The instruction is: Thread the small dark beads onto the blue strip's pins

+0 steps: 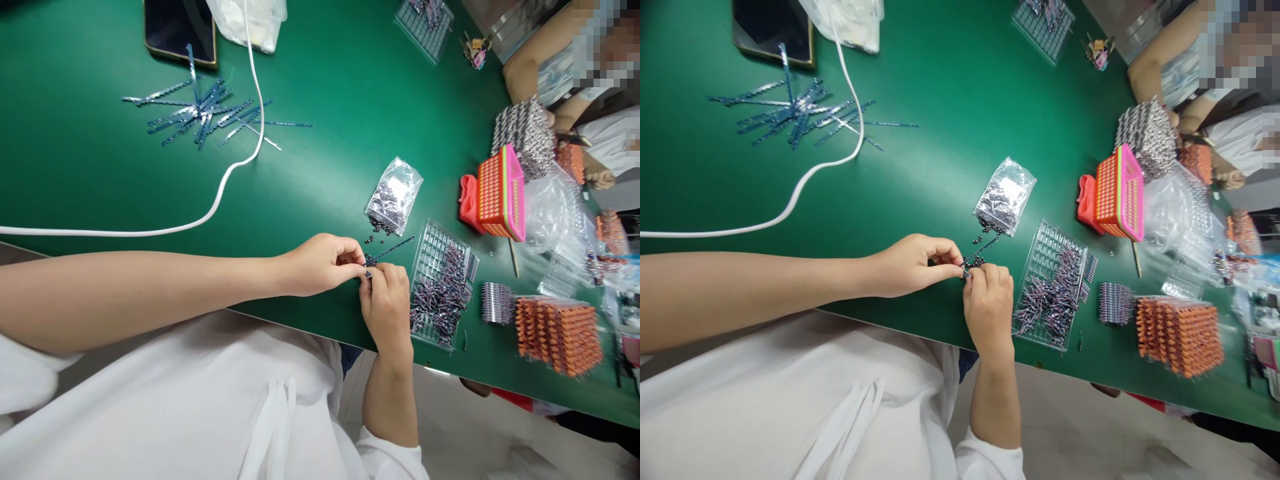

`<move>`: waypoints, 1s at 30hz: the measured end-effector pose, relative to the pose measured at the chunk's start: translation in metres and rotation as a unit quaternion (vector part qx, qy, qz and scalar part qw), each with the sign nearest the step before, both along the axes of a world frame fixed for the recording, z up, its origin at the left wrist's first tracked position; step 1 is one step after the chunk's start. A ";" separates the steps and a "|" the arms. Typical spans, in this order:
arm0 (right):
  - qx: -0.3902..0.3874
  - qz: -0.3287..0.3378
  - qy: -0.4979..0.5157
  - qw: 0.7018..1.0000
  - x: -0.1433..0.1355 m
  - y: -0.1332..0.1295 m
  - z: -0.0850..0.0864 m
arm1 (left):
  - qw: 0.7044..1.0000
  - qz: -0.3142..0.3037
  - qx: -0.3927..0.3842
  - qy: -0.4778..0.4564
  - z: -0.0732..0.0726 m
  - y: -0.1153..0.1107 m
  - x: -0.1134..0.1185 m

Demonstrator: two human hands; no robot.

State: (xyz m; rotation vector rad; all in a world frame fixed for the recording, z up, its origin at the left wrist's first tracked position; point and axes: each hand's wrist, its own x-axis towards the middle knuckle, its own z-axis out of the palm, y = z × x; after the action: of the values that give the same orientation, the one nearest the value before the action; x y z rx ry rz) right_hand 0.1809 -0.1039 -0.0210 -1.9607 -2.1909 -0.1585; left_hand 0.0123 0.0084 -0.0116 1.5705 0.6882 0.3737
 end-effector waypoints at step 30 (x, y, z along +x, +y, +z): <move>0.264 -0.117 0.200 0.936 -0.027 -0.027 -0.013 | 0.992 -0.059 -0.005 -0.109 0.002 -0.021 -0.006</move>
State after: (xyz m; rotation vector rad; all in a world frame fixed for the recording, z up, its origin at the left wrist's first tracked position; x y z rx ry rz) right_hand 0.1543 -0.1306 -0.0342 -1.7430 -1.4648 -0.3150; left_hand 0.0060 -0.0126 -0.0096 1.5253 0.4258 0.4439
